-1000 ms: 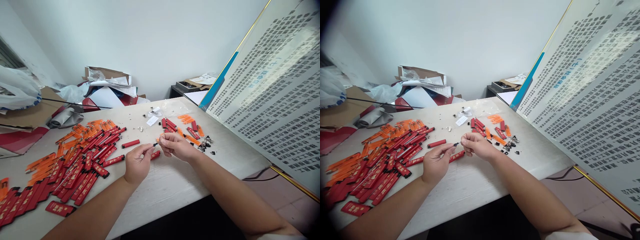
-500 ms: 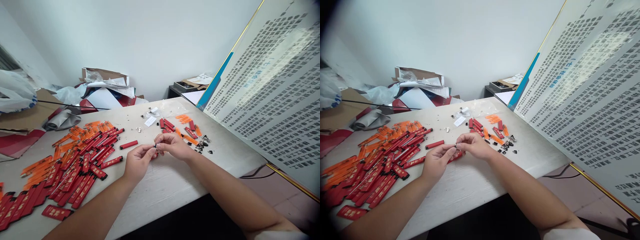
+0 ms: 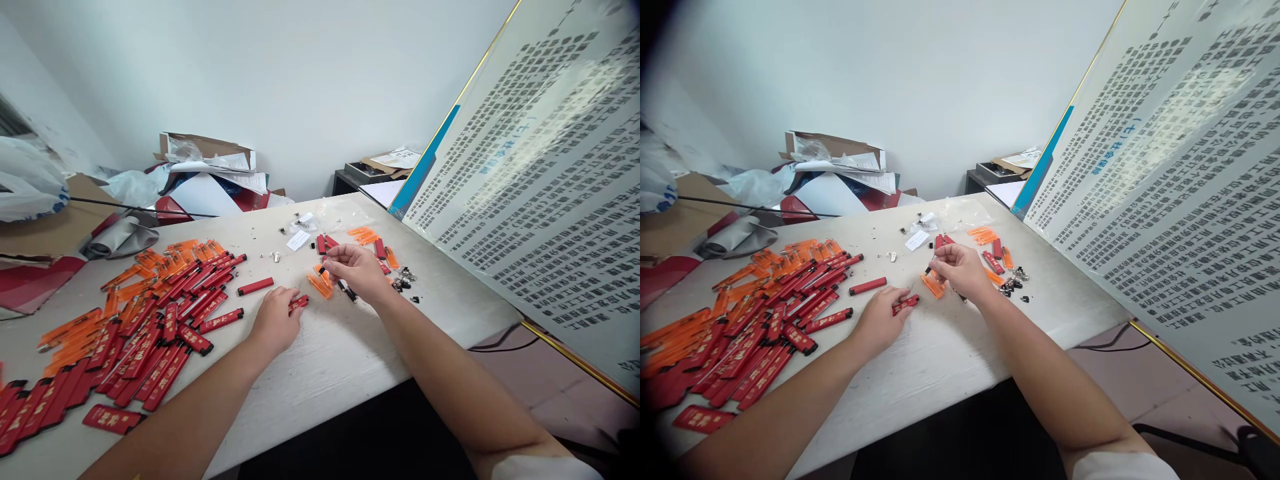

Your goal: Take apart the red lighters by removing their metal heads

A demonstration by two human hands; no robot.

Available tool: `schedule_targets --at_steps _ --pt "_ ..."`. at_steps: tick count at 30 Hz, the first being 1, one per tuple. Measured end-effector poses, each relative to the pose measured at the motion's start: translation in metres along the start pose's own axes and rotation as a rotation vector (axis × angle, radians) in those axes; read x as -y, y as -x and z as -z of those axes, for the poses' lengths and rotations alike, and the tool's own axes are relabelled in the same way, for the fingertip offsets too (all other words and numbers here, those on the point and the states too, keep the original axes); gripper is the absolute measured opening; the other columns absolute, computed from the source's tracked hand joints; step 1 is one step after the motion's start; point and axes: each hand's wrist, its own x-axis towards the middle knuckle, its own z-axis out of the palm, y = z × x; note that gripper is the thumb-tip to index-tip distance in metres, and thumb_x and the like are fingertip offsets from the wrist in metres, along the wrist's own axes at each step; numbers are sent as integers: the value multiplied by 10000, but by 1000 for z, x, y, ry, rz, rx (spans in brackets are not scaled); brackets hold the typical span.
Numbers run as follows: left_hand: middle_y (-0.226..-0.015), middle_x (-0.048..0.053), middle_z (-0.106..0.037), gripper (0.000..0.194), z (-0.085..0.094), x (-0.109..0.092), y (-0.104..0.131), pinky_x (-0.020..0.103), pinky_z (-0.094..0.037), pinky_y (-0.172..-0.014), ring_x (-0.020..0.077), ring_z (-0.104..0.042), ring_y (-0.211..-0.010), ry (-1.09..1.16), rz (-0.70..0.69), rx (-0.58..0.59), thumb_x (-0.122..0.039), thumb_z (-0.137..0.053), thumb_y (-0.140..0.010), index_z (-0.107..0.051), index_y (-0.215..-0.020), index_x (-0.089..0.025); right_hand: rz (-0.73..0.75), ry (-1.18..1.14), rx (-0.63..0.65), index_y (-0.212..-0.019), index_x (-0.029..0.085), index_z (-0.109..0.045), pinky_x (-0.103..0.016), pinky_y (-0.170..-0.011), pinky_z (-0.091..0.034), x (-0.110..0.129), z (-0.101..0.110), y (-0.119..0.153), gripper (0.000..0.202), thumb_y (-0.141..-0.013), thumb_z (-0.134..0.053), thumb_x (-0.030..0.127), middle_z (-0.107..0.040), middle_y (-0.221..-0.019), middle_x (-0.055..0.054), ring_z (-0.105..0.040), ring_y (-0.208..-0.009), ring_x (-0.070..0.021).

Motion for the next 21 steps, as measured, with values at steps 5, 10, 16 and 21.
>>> schedule_targets --at_steps 5,10,16,21 --pt "-1052 98 -603 327 -1 -2 -2 373 -494 -896 214 -612 -987 227 -8 -52 -185 -565 -825 -635 -1142 -150 113 -57 3 -750 137 -666 -243 -498 -510 1 3 4 263 -651 -825 321 -636 -576 12 -585 -487 -98" --pt "-966 58 -579 217 -1 -9 1 308 -492 -857 174 -595 -928 382 -71 -57 -262 -576 -842 -640 -1022 -160 169 -100 68 -774 154 -667 -250 -465 -503 2 -6 15 235 -680 -814 312 -646 -623 4 -586 -473 -104" --pt "-896 26 -629 135 -3 -14 6 273 -473 -792 146 -587 -852 582 -92 -10 -284 -627 -853 -646 -952 -194 379 68 83 -809 165 -660 -260 -502 -510 0 -23 31 120 -771 -733 254 -645 -737 -26 -584 -547 -105" --pt "-891 25 -642 124 -5 -15 5 262 -501 -777 140 -600 -848 638 -181 -23 -274 -658 -846 -677 -940 -196 785 322 82 -790 179 -651 -261 -574 -513 2 -24 32 55 -820 -659 134 -659 -725 -38 -622 -664 -135"
